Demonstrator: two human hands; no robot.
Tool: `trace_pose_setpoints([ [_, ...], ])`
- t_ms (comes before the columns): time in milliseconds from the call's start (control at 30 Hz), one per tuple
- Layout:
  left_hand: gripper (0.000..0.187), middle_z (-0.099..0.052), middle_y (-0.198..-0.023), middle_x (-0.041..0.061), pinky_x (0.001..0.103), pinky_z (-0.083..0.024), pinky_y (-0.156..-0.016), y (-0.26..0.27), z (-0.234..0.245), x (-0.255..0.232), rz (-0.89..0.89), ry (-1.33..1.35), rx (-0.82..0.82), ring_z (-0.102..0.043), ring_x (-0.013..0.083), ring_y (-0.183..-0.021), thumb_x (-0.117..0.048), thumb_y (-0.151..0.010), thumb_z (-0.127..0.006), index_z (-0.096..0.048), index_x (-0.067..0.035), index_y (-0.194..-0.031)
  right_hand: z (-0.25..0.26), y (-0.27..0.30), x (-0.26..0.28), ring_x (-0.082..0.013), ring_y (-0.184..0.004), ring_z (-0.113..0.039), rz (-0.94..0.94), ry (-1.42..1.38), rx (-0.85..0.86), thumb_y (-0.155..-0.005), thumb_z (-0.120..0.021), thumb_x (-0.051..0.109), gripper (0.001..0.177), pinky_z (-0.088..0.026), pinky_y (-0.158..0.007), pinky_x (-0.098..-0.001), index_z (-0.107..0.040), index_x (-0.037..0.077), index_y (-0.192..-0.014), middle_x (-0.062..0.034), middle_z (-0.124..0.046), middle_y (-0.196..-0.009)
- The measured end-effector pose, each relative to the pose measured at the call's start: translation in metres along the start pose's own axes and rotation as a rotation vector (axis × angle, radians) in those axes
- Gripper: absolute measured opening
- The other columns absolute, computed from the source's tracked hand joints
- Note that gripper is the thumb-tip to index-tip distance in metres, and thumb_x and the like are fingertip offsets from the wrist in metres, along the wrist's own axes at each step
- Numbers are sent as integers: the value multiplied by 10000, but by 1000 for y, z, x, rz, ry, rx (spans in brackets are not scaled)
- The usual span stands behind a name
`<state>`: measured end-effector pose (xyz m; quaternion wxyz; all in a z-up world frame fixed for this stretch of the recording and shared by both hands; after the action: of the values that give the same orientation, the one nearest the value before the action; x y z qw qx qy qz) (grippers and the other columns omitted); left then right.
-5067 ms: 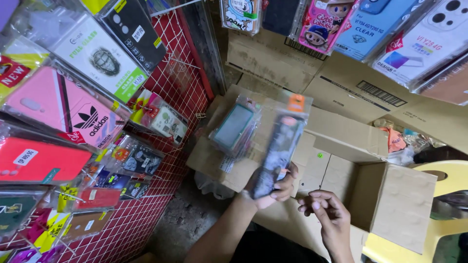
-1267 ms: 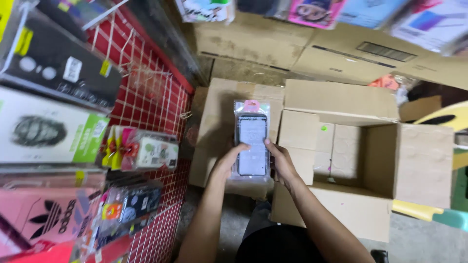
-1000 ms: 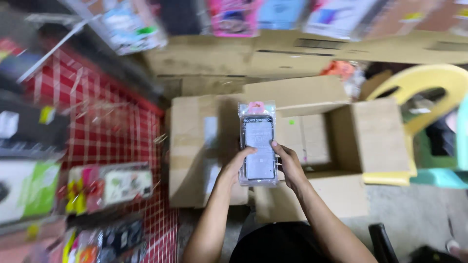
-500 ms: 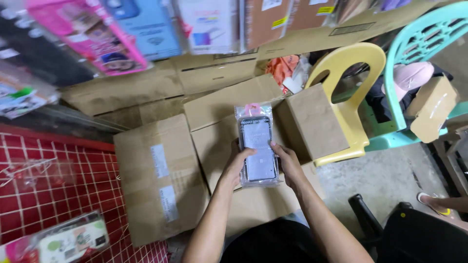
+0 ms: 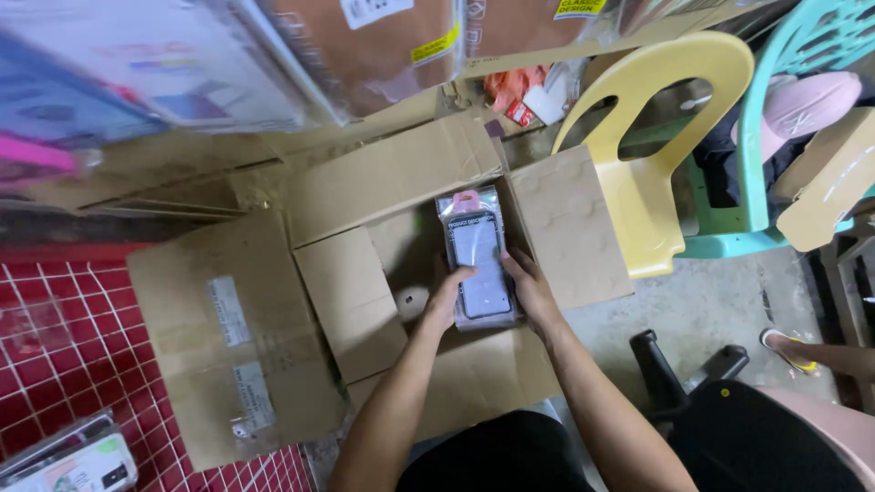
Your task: The person takes packaged phone cases and a charging cable out of cardboard boxes, holds each item up, turns it over, and places the cases into an open box on the floor. They also handle a blister-packed cable and set it on the boxes.
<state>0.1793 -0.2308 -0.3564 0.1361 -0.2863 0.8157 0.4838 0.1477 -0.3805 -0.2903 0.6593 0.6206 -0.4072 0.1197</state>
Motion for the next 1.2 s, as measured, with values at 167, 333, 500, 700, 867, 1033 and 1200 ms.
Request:
trace_pose_setpoints([
  [167, 768, -620, -1214, 157, 437, -550, -928, -43, 22, 22, -168, -106, -142, -627, 291, -1104, -141, -731, -759, -410, -62, -1411, 28, -1, -13, -210, -1372, -529, 136, 224, -21, -982, -621, 320, 659, -383, -1134, -317, -435, -18, -1516, -160, -560, -1489],
  [333, 843, -601, -1248, 151, 432, -532, -940, -75, 28, 38, -174, -81, -212, -607, 297, -1128, -114, -713, -754, -354, -92, -1454, 44, 36, -11, -196, -1342, -554, 191, 233, 2, -983, -619, 203, 538, -396, -1125, -314, -513, -9, -1467, -137, -614, -1444],
  [500, 845, -576, -1280, 132, 417, -490, -998, -87, 24, 45, -232, -132, -215, -575, 279, -1176, -98, -715, -749, -351, -84, -1461, 59, 55, -26, -174, -1289, -579, 204, 156, 41, -983, -618, 95, 452, -423, -1097, -309, -565, -29, -1415, -120, -656, -1385],
  [700, 737, -471, -1411, 242, 481, -403, -1105, -103, 51, 60, -347, -531, -374, -469, 405, -1288, -221, -779, -801, -505, -72, -1437, 61, 60, -30, -156, -1245, -596, 174, 118, 28, -965, -619, 39, 426, -455, -1054, -304, -585, -27, -1385, -99, -667, -1354],
  [867, 935, -376, -1489, 329, 597, -270, -1101, -88, 54, 39, -363, -934, -465, -237, 554, -1368, -354, -737, -904, -435, -88, -1500, 59, 62, -30, -164, -1248, -609, 208, 162, 24, -963, -615, 35, 401, -461, -1064, -310, -602, -21, -1360, -95, -675, -1349],
  [1033, 788, -640, -1142, 221, 469, -512, -885, -32, 7, -13, -527, -795, -501, -621, 375, -1024, -321, -713, -888, -474, -66, -1334, 55, 68, -30, -166, -1245, -619, 202, 173, 20, -959, -622, 38, 389, -465, -1069, -314, -618, -17, -1344, -98, -686, -1334],
  [1200, 518, -735, -973, 129, 389, -574, -754, -36, 25, 5, -558, -851, -612, -719, 251, -824, -267, -805, -879, -600, -68, -1193, 54, 71, -36, -163, -1231, -623, 206, 155, 36, -958, -615, 38, 381, -475, -1057, -315, -620, -11, -1336, -87, -686, -1325],
])
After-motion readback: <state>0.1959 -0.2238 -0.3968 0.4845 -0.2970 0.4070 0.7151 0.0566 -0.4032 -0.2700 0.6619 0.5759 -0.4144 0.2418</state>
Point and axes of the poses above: each hand's wrist, its own y-axis away from the middle knuckle, its own z-axis out of the back of the hand, x = y × z, the point moved 8 cm from there along -y, towards the middle knuckle
